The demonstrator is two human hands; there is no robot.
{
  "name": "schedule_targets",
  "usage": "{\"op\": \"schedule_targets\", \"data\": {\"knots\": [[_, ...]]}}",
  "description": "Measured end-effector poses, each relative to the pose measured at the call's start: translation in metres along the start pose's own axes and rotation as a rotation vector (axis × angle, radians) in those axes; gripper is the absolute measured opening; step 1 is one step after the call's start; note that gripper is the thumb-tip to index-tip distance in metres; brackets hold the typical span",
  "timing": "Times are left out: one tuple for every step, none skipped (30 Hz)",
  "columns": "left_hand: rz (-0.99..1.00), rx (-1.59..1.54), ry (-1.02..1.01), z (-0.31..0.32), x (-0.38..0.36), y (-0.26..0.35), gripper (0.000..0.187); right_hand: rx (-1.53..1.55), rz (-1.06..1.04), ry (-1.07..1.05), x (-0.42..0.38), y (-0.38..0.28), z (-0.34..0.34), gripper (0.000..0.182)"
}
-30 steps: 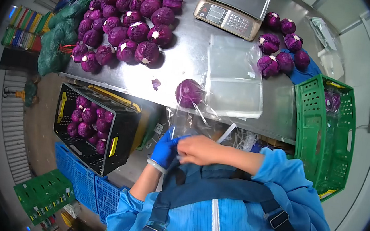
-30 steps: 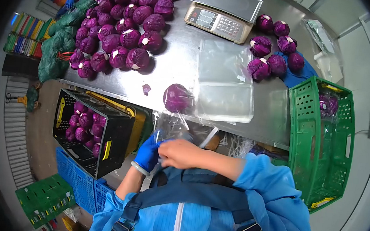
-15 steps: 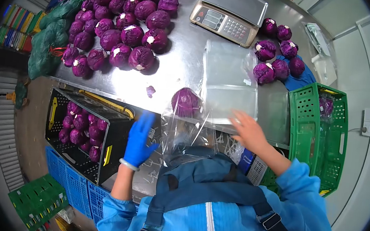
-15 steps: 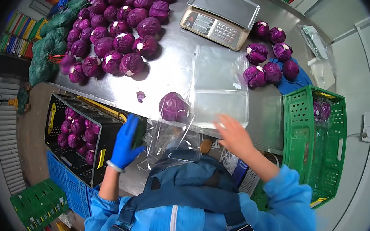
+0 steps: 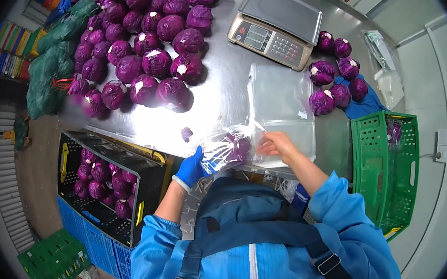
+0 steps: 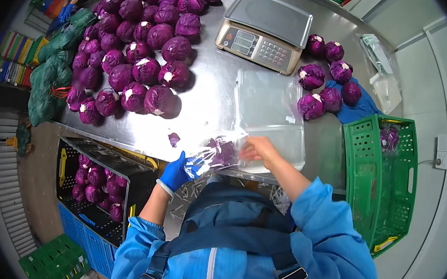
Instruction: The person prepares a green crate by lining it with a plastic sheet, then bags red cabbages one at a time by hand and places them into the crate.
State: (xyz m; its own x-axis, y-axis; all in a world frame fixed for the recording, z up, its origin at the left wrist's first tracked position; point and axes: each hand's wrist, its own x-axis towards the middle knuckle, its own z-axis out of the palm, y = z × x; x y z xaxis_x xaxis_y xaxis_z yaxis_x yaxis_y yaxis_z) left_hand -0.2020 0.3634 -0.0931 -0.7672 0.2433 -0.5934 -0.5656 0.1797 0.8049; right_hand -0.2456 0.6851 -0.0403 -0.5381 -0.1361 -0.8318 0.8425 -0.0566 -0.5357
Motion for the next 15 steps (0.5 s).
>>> {"op": "schedule_targets", "data": {"knots": [[-0.311, -0.808, -0.087, 0.001, 0.011, -0.009, 0.055, -0.276, -0.341, 0.257, -0.002, -0.002, 0.003, 0.033], [-0.338, -0.826, -0.156, -0.001, 0.012, -0.01, 0.055, -0.554, -0.679, 0.514, -0.011, -0.01, 0.012, 0.034], [-0.362, -0.844, -0.225, -0.002, 0.01, -0.005, 0.056, -0.839, -1.018, 0.765, -0.016, -0.016, 0.02, 0.036], [-0.38, -0.945, -0.251, 0.002, 0.006, -0.001, 0.057, -0.879, -0.96, 0.45, -0.018, -0.014, 0.028, 0.053], [-0.414, -0.955, -0.242, 0.001, 0.007, -0.005, 0.054, -1.078, -1.063, 0.276, -0.021, -0.019, 0.044, 0.057], [-0.451, -0.961, -0.233, -0.001, 0.008, -0.015, 0.051, -1.267, -1.156, 0.09, -0.026, -0.027, 0.065, 0.061], [-0.486, -0.962, -0.223, -0.004, 0.01, -0.024, 0.048, -1.446, -1.242, -0.106, -0.028, -0.032, 0.077, 0.065], [-0.471, -0.918, 0.163, 0.005, 0.018, -0.035, 0.036, -1.438, -1.151, -0.121, -0.018, -0.026, 0.078, 0.07], [-0.43, -0.367, 0.234, -0.004, 0.019, -0.025, 0.029, -1.431, -1.063, -0.138, 0.0, -0.018, 0.076, 0.075], [-0.111, 0.119, 0.391, -0.005, 0.016, -0.015, 0.034, -1.422, -0.975, -0.155, 0.016, -0.011, 0.072, 0.079], [0.22, 0.601, 0.524, -0.003, 0.003, 0.014, 0.041, -1.394, -0.974, -0.147, 0.021, -0.012, 0.07, 0.08], [0.488, 0.833, 0.525, -0.007, 0.005, 0.044, 0.054, -1.361, -0.968, -0.139, 0.024, -0.011, 0.067, 0.081], [0.562, 0.727, 0.374, -0.004, 0.016, 0.047, 0.054, -1.324, -0.962, -0.125, 0.026, -0.008, 0.065, 0.082], [0.63, 0.617, 0.224, 0.003, 0.028, 0.045, 0.055, -1.257, -0.991, -0.145, 0.037, -0.005, 0.057, 0.085], [0.692, 0.502, 0.078, 0.009, 0.039, 0.037, 0.055, -1.111, -0.854, -0.18, 0.042, -0.006, 0.052, 0.086]]}}
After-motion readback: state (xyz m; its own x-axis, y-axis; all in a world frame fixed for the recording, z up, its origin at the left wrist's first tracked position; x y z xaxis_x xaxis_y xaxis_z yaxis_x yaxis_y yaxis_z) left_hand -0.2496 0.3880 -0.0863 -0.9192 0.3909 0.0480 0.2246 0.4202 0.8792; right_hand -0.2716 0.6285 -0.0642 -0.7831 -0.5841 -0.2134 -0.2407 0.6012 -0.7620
